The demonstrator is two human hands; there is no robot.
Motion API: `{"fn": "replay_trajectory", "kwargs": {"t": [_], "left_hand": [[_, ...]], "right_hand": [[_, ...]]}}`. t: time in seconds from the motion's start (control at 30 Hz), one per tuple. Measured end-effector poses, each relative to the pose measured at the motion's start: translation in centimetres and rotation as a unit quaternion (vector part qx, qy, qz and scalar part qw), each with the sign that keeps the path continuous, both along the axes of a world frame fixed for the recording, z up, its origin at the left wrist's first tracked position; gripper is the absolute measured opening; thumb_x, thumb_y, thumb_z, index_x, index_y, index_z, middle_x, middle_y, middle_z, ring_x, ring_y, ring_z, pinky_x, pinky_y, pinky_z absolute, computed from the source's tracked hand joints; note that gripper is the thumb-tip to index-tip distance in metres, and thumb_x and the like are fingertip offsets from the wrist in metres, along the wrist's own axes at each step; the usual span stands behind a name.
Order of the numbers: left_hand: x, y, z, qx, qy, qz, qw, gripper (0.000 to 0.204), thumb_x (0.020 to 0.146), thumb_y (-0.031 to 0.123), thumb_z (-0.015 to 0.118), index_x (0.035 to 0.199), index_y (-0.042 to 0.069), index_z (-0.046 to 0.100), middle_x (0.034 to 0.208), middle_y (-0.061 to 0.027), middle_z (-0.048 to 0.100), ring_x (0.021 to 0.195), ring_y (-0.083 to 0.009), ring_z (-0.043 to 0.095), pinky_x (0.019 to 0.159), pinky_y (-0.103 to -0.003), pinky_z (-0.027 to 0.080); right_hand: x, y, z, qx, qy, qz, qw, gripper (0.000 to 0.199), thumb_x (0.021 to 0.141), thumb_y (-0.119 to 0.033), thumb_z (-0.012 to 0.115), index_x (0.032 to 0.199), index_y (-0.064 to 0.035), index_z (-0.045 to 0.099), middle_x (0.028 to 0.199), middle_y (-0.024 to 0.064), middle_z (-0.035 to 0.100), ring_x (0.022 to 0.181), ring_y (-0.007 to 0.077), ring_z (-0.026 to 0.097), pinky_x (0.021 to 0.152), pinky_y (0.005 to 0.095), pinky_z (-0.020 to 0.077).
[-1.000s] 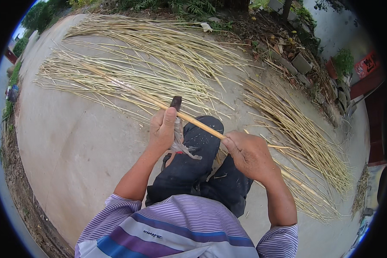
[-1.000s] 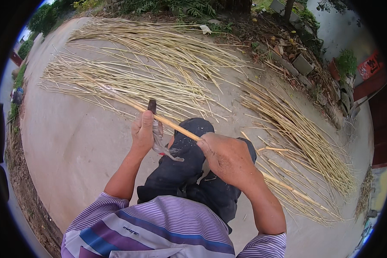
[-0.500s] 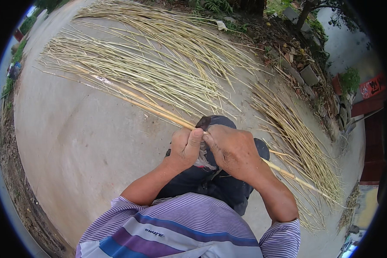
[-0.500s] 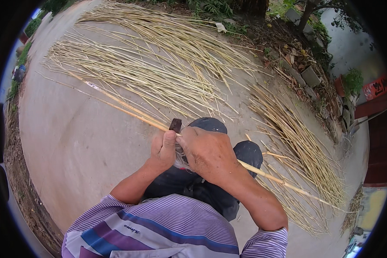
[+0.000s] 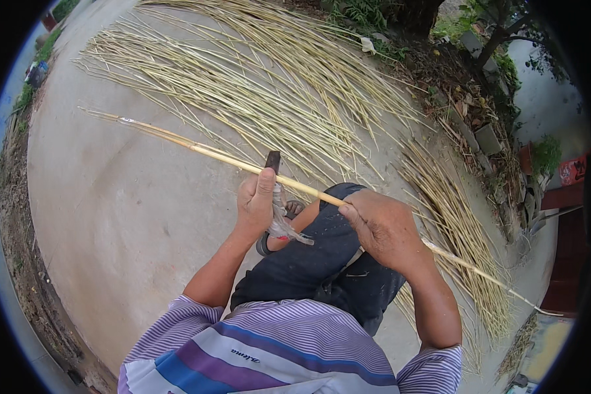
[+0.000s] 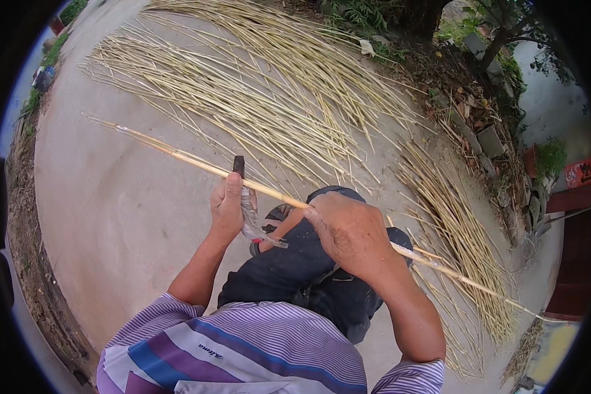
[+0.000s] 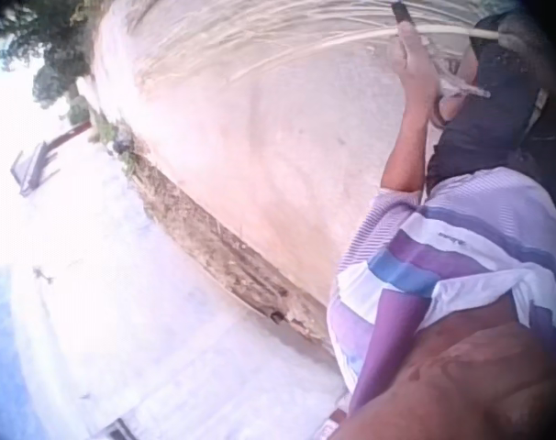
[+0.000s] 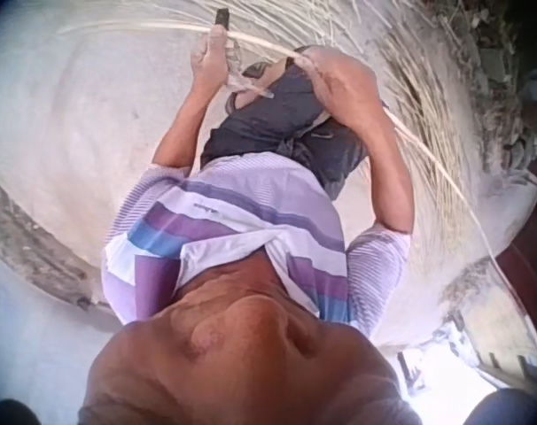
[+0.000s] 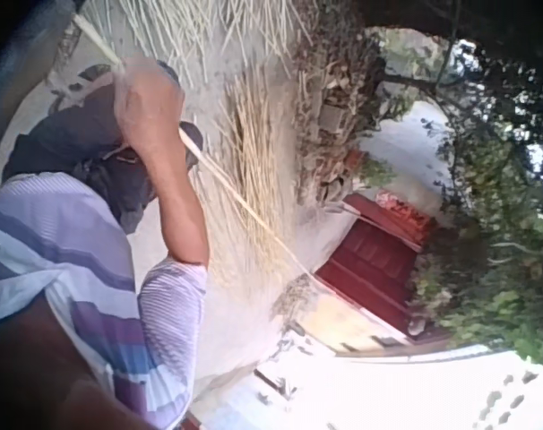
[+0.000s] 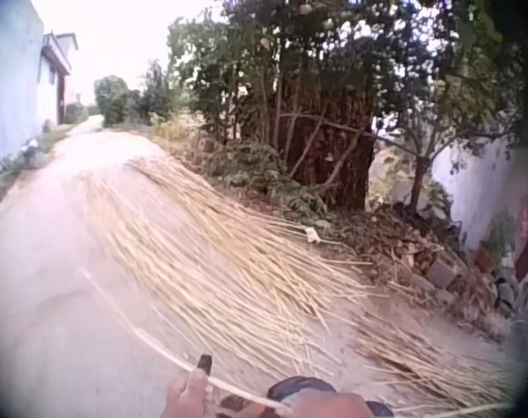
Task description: The person sits on a concrete surface and uses a small knife to peel the outer layer off long, thin sticks. They repeatedly pick up sticks from a pile, peel them, and place the processed sticks back on the ground.
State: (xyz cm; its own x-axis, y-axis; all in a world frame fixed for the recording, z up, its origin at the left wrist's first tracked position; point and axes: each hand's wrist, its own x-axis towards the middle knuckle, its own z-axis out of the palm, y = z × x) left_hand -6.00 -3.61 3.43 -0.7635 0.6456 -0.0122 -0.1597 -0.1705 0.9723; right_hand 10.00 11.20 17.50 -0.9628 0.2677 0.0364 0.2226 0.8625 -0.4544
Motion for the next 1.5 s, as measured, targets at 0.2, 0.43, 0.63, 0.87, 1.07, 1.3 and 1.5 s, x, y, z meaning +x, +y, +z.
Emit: {"fn": "replay_trajectory", "kwargs": {"t": [0.2,0.43,0.63,0.87,1.07,1.3,1.5], "left_hand": [[3.1,0.7,-3.9,0.009,0.049,0.061,0.997,0.047,0.100,0.041,0.049,0.078,0.001,0.056,0.062,-0.0038,0.056,0.053,-0.0109,0.053,0.048,-0.028,0.041],[1.6,-0.2,0.2,-0.002,-0.023,0.039,0.999,0.045,0.101,0.038,0.049,0.080,-0.001,0.057,0.063,-0.0029,0.056,0.055,-0.0098,0.052,0.049,-0.028,0.041],[2.7,0.3,-0.4,0.020,0.036,0.035,0.999,0.039,0.101,0.037,0.049,0.090,0.000,0.057,0.064,-0.0023,0.056,0.056,-0.0107,0.053,0.052,-0.026,0.043],[-5.5,-2.2,-3.4,0.092,-0.154,0.135,0.974,0.045,0.100,0.044,0.048,0.080,0.004,0.054,0.062,-0.0025,0.054,0.054,-0.0091,0.052,0.050,-0.024,0.042],[-1.3,0.0,-3.9,-0.003,-0.009,0.095,0.995,0.047,0.101,0.047,0.043,0.079,0.007,0.053,0.056,-0.0020,0.051,0.046,-0.0095,0.049,0.041,-0.024,0.039],[1.9,0.6,-1.4,0.016,-0.110,0.039,0.993,0.041,0.100,0.039,0.051,0.082,0.002,0.054,0.062,-0.0013,0.054,0.052,-0.0071,0.049,0.046,-0.025,0.039],[2.1,0.1,-2.0,-0.007,-0.014,0.044,0.999,0.041,0.101,0.038,0.049,0.088,0.000,0.057,0.067,-0.0036,0.056,0.060,-0.0101,0.052,0.052,-0.030,0.041]], "right_hand": [[-3.7,-1.5,-2.1,0.005,-0.013,0.053,0.999,0.015,0.091,-0.018,0.056,0.085,-0.0038,0.059,0.070,0.0167,0.061,0.069,0.0373,0.062,0.060,0.0452,0.0482],[-4.9,-2.2,-2.3,0.016,-0.034,0.041,0.998,0.018,0.089,-0.019,0.057,0.083,-0.0025,0.058,0.068,0.0190,0.062,0.066,0.0388,0.063,0.058,0.0464,0.0482],[-5.3,-2.4,-2.7,-0.012,-0.058,0.050,0.997,0.018,0.090,-0.019,0.056,0.083,-0.0032,0.059,0.069,0.0188,0.063,0.066,0.0387,0.063,0.058,0.0463,0.0483],[-3.6,-0.8,-2.2,0.025,-0.048,0.002,0.999,0.015,0.090,-0.019,0.058,0.084,-0.0067,0.063,0.074,0.0169,0.063,0.070,0.0375,0.062,0.061,0.0460,0.0483],[-5.0,-1.4,-2.4,0.004,-0.042,0.009,0.999,0.016,0.091,-0.019,0.056,0.083,-0.0058,0.062,0.073,0.0168,0.061,0.071,0.0389,0.060,0.061,0.0471,0.0470],[-5.6,-2.0,-3.4,-0.006,-0.044,0.011,0.999,0.016,0.092,-0.019,0.055,0.082,-0.0067,0.059,0.073,0.0176,0.058,0.071,0.0400,0.058,0.061,0.0477,0.0447],[-6.0,-2.4,-3.2,-0.045,-0.044,0.025,0.998,0.017,0.087,-0.017,0.057,0.078,-0.0022,0.060,0.068,0.0190,0.064,0.067,0.0392,0.064,0.061,0.0483,0.0490]]}}
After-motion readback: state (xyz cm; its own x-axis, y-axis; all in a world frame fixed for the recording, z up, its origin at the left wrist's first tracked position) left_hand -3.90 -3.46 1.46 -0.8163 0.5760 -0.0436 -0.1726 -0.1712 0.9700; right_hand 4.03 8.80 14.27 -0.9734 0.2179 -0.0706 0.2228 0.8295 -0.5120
